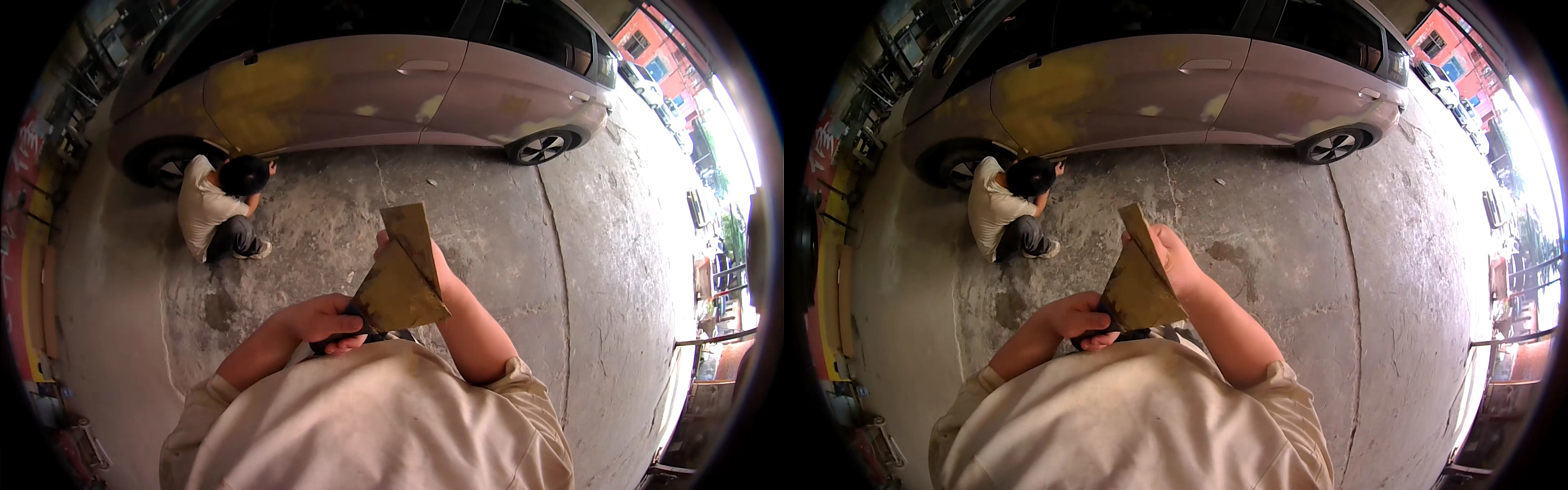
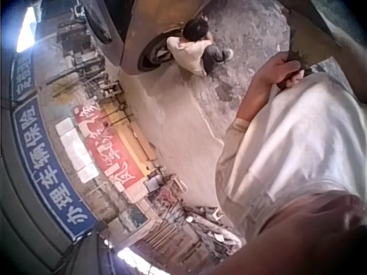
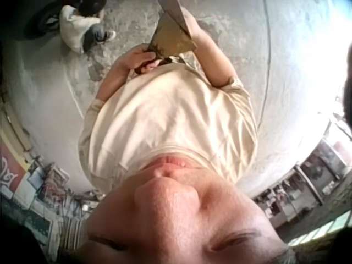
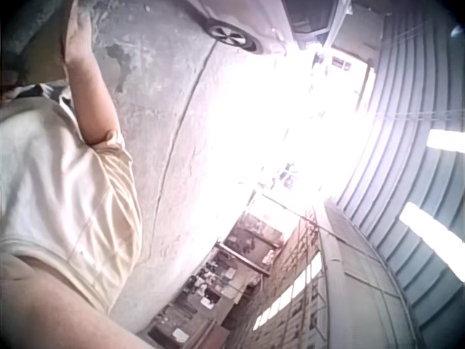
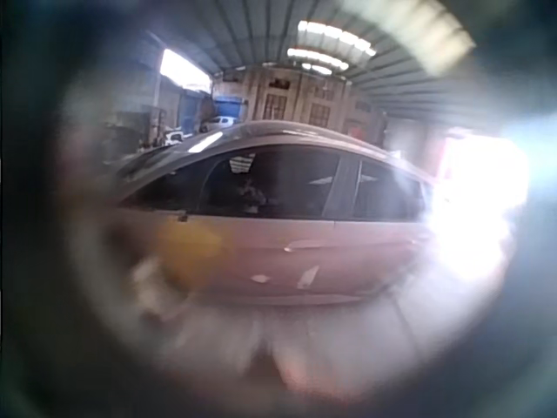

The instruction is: The person applies a yellowish body filler to the side panel of a car using a putty knife and a sanding block. They spread the filler over a section of the door and then smooth it with the sanding block. Another person is visible working on the same vehicle nearby.

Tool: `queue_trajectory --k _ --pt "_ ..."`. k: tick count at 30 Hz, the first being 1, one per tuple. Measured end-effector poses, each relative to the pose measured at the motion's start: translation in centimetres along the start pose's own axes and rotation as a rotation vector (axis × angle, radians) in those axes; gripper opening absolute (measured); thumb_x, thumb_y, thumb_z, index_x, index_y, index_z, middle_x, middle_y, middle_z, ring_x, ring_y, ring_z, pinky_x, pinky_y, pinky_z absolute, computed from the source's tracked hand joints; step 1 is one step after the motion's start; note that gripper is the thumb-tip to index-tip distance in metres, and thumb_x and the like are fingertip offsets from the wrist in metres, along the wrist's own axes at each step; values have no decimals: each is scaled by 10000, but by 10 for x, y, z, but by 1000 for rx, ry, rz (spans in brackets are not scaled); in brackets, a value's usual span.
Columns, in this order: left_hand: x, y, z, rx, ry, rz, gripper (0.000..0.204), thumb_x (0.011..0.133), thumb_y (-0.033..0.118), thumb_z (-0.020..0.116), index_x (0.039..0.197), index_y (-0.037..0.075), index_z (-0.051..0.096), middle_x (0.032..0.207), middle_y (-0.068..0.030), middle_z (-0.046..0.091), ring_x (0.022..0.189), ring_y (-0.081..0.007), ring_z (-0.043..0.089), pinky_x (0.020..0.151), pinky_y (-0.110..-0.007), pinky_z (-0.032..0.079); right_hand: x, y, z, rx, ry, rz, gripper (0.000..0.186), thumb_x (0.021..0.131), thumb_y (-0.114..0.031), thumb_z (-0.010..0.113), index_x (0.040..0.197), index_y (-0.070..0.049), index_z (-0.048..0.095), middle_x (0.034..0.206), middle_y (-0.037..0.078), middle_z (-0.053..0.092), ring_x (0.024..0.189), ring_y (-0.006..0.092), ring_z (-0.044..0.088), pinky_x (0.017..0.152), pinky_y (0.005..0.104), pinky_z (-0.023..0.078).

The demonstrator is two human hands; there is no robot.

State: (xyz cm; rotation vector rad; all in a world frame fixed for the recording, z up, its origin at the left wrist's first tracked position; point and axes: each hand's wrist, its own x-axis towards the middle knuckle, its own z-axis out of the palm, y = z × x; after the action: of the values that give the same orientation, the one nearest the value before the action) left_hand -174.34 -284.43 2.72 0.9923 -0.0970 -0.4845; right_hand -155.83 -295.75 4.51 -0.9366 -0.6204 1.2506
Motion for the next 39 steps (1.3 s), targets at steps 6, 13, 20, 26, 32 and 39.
queue_trajectory --k 6,13,20,26,32,39 --pt "-17 10 -6 -186 47 74 396 948 396 552 793 33 519 637 -24 488 494 -91 441 435 -238 343 -21 27 -9 -458 -121 -137 485 989 -407 475 765 8 587 670 -33 553 648 48 446 569 241 411" --pt "-47 -12 -15 -134 246 117 397 887 407 645 928 29 530 615 -51 467 446 -103 390 381 -253 296 -37 23 -4 -229 458 -600 208 957 -131 569 1085 33 579 1009 24 639 889 78 558 810 228 443" --pt "-59 -21 -18 -285 366 148 387 922 395 595 973 15 539 610 -34 469 467 -98 436 443 -244 346 -47 -11 21 -1379 164 -1000 495 654 29 681 1134 -83 639 940 55 689 661 189 617 526 295 506" --pt "-79 -32 -36 -314 251 183 423 899 380 633 1087 28 491 595 -34 425 432 -114 402 391 -269 307 -50 19 14 -1331 258 -566 431 742 25 676 1158 -78 633 863 85 674 656 228 620 561 310 519" --pt "-83 -31 -45 -209 357 182 381 947 387 557 894 10 527 646 -34 477 503 -111 452 480 -271 374 -37 57 28 -365 538 -459 205 914 -19 571 1116 8 593 1061 38 656 880 113 617 772 257 489" --pt "-63 -39 -66 -106 584 336 396 968 388 512 757 56 471 616 -22 465 499 -111 450 494 -267 375 -22 90 11 380 915 -133 254 927 -98 574 1175 -48 558 1043 23 649 956 143 623 824 281 497"
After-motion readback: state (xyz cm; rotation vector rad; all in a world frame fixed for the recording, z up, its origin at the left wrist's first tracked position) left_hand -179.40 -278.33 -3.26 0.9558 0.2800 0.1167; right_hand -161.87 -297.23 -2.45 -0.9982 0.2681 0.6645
